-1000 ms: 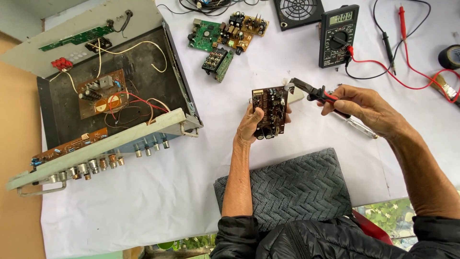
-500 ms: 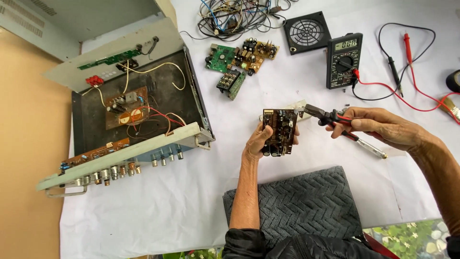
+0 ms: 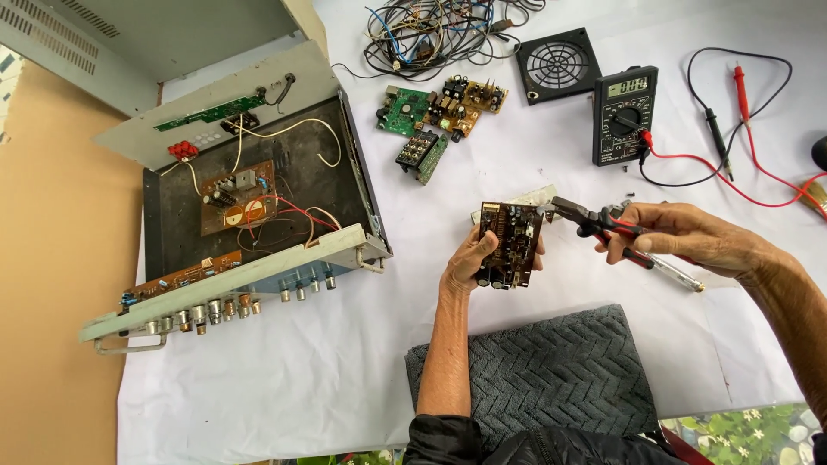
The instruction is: Using pliers and a screwdriver to remove components and wires from a circuit board during electronics disassembly.
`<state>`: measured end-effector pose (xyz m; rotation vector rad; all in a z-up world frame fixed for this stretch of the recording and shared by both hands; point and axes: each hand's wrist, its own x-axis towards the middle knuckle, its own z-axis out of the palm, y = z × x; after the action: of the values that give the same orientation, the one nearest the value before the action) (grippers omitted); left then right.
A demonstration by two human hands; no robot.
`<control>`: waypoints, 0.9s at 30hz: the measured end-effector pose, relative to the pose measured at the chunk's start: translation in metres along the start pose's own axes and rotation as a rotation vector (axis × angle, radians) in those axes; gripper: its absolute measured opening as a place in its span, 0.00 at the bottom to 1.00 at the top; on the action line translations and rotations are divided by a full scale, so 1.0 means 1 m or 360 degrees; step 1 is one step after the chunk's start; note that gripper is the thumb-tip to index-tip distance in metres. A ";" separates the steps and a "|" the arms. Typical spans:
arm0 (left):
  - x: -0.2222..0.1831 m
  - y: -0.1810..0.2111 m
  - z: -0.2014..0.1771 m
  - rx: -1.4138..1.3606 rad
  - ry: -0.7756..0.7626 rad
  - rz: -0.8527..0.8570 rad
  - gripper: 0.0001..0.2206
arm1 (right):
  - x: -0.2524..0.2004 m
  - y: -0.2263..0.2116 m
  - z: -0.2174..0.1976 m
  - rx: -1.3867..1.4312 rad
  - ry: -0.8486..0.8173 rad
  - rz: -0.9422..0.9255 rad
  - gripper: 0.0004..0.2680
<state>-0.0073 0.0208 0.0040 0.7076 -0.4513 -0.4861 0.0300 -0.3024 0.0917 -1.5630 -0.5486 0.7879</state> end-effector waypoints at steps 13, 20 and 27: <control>0.001 -0.002 -0.002 0.0038 -0.0026 0.0033 0.29 | -0.002 -0.002 -0.006 -0.0147 -0.0039 0.0058 0.07; -0.001 -0.001 0.000 -0.0027 -0.0013 -0.0069 0.32 | -0.003 -0.011 -0.012 -0.0316 -0.0019 0.0199 0.09; -0.002 -0.003 -0.001 -0.0068 -0.0018 -0.0100 0.32 | -0.002 -0.010 -0.018 -0.0385 -0.0039 0.0227 0.10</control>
<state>-0.0087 0.0205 0.0013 0.6799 -0.4288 -0.5575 0.0429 -0.3138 0.1024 -1.8326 -0.5715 0.8745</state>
